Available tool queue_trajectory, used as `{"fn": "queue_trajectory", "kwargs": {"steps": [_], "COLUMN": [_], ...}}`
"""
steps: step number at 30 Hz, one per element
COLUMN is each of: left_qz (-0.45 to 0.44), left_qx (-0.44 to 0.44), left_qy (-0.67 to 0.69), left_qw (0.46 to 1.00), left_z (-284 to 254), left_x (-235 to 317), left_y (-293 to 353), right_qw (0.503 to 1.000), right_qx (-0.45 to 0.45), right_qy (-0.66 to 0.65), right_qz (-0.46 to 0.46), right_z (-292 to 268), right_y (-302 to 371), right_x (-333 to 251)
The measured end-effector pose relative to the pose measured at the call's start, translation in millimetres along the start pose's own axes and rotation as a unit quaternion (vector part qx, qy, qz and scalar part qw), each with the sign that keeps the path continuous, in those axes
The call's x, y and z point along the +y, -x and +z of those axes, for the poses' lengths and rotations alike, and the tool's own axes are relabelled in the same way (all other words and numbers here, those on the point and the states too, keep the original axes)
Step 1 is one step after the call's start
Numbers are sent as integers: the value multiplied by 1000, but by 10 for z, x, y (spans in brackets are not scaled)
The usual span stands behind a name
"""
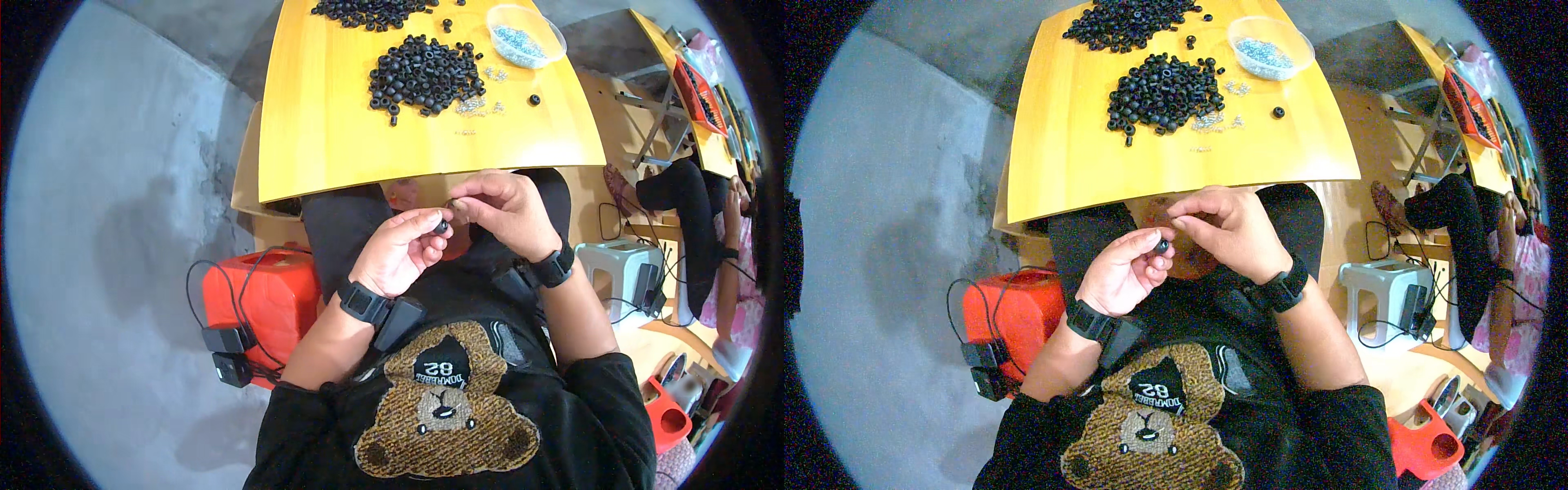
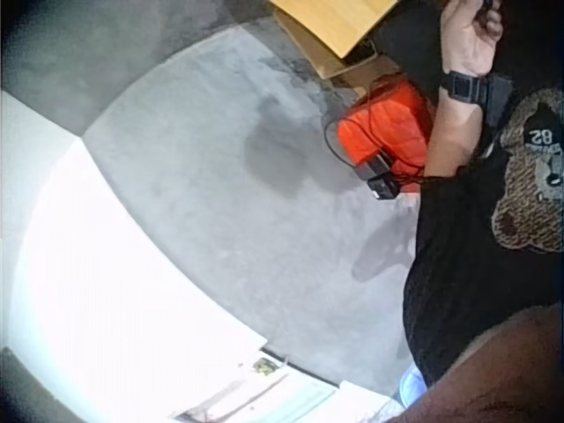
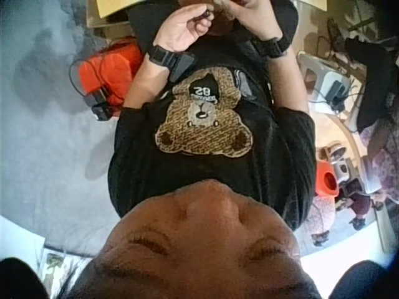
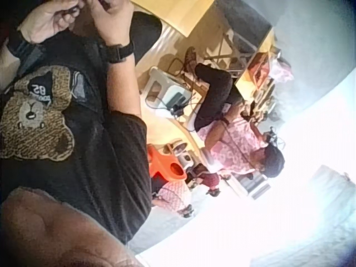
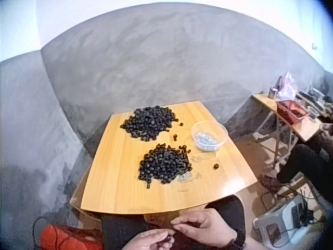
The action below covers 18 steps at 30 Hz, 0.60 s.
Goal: Assembling small black plastic and rubber components by hand.
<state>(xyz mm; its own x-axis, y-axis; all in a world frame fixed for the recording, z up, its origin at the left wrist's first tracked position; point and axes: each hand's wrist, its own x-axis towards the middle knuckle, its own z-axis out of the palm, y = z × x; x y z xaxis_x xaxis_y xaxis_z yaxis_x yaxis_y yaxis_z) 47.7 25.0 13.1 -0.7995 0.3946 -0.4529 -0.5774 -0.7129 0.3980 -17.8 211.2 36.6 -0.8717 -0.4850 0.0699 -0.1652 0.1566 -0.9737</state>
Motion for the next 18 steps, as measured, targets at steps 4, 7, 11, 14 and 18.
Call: {"fn": "queue_trajectory", "kwargs": {"steps": [4,7,11,14,18], "left_qz": [-2,-5,-8,-14,-24], "left_qx": [1,-2,5,8,15], "left_qy": [6,5,10,24,19], "left_qw": [1000,1000,1000,1000,999], "left_z": [5,1,-16,-17,9], "left_x": [14,9,1,9,14], "left_y": [6,-7,-20,-17,-13], "right_qw": [985,983,996,998,994], "right_qx": [3,7,4,-45,-57], "right_qy": [-149,-152,-89,1,15], "right_qz": [88,100,16,-52,-95], "right_z": [34,38,56,14,-3], "right_y": [71,77,57,-15,-40], "right_x": [28,25,15,-122,-125]}}
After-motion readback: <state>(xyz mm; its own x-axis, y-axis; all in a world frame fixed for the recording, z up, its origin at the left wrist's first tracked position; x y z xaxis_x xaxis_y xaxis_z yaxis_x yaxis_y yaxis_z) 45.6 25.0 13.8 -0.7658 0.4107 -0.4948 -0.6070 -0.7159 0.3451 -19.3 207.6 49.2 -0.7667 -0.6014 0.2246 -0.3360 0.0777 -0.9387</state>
